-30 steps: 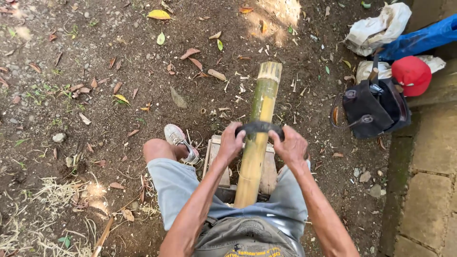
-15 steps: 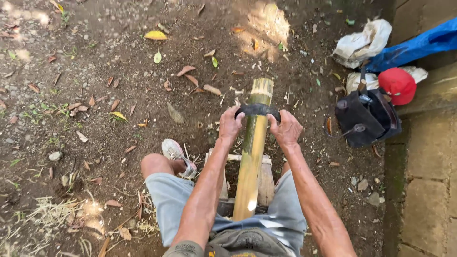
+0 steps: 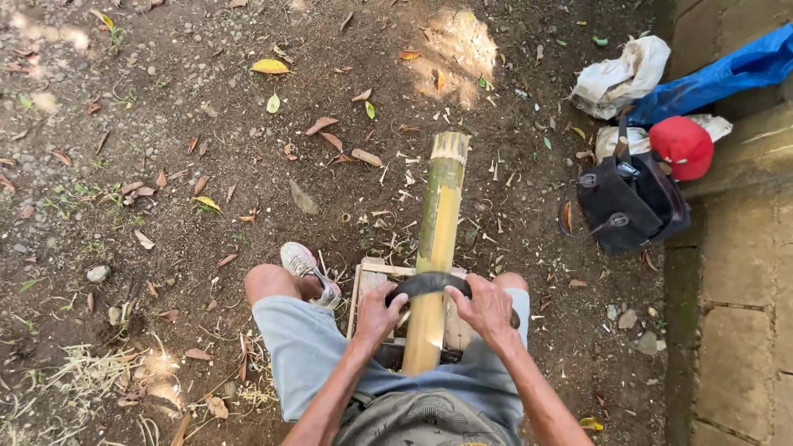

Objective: The person is using a sickle to shave the outer layer off of a bamboo stalk while sitting outdoors.

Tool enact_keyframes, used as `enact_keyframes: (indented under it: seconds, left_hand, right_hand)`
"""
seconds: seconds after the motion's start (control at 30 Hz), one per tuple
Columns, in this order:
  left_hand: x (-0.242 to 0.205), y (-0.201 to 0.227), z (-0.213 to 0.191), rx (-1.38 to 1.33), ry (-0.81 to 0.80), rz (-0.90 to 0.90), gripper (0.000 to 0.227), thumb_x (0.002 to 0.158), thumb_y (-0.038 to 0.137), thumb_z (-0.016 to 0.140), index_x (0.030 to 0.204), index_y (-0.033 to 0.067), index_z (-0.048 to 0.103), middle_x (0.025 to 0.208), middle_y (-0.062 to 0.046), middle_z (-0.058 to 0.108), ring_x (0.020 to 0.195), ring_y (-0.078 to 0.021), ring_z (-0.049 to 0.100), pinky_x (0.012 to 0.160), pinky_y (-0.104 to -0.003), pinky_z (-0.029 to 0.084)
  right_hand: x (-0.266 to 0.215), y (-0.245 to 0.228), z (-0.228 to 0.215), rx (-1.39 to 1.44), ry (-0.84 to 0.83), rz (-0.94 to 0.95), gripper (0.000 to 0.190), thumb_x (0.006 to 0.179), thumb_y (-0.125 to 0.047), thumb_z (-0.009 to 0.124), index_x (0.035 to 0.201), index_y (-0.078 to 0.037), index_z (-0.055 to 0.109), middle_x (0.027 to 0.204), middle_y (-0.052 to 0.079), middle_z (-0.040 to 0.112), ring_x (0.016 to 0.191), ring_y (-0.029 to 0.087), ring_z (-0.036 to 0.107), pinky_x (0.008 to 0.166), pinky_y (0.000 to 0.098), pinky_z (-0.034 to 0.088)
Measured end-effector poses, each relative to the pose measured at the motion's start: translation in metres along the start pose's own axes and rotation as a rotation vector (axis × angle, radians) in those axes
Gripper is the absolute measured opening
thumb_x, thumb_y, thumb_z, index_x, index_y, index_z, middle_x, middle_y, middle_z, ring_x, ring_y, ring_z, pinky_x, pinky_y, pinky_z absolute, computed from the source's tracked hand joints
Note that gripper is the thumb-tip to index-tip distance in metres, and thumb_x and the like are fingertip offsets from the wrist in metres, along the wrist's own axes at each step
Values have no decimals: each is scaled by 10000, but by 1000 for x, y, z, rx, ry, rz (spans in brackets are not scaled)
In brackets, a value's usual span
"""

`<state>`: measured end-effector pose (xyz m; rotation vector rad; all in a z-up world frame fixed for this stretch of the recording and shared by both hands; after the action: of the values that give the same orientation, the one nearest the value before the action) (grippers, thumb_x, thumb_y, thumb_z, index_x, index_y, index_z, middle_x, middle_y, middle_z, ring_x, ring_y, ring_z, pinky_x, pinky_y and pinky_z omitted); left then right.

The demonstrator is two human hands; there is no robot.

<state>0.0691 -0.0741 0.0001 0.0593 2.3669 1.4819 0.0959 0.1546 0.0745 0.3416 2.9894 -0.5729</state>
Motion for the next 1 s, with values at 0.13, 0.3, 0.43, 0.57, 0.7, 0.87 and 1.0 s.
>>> enact_keyframes:
  seconds: [0.13,0.3,0.43,0.57,0.7,0.87,1.0]
  left_hand:
    - [36,18,-1,-113,128,152,246,859,172,716,1046,12,726,939,-199,731,888,-348,703,790,-434,537]
    - [105,31,15,-84,159,286,181,875,116,680,1000,-15,679,885,-191,671,850,-345,660,815,-447,511]
    - [153,47,12,-129,144,219,202,891,139,664,1035,-2,668,894,-158,677,813,-303,666,775,-450,521]
    - [198,52,13,-35,195,240,181,904,154,698,1011,9,688,909,-180,684,868,-331,665,812,-462,516]
    - [223,59,15,1,266,339,239,873,172,729,1065,33,692,963,-186,695,907,-375,671,829,-469,519]
    - [224,59,19,-23,242,315,234,897,173,722,1089,43,685,975,-187,691,935,-371,675,850,-463,523]
    - [200,49,19,-10,312,359,257,893,160,719,1110,27,684,962,-204,671,920,-398,651,828,-477,510]
  right_hand:
    - [23,14,0,-39,-28,95,436,880,-485,717,816,-60,637,733,152,696,676,351,695,642,492,525]
    - [71,2,-32,68,230,-83,297,877,-361,708,957,-78,663,807,166,710,701,389,696,610,504,525]
    - [125,10,-29,-28,115,32,321,933,-394,717,940,-79,654,788,156,707,713,371,706,643,507,536]
    - [161,1,-41,14,176,-37,285,922,-370,717,1005,-103,664,819,114,724,707,332,718,639,490,544]
    - [173,-1,-52,-32,329,-133,275,925,-362,737,993,-103,672,862,107,730,742,331,716,628,472,544]
    - [172,-2,-56,-43,340,-108,278,933,-351,734,988,-85,676,862,113,729,723,326,712,621,461,543]
    - [155,-1,-46,14,291,-85,285,930,-343,715,1033,-78,693,837,116,725,683,298,716,610,448,551]
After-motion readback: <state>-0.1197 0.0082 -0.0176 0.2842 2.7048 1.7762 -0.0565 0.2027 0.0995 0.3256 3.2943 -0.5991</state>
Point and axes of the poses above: each hand's wrist, its own x-axis towards the middle knuckle, its own z-axis out of the palm, y = z × x, the point moved 10 cm from there along x, towards the middle knuckle
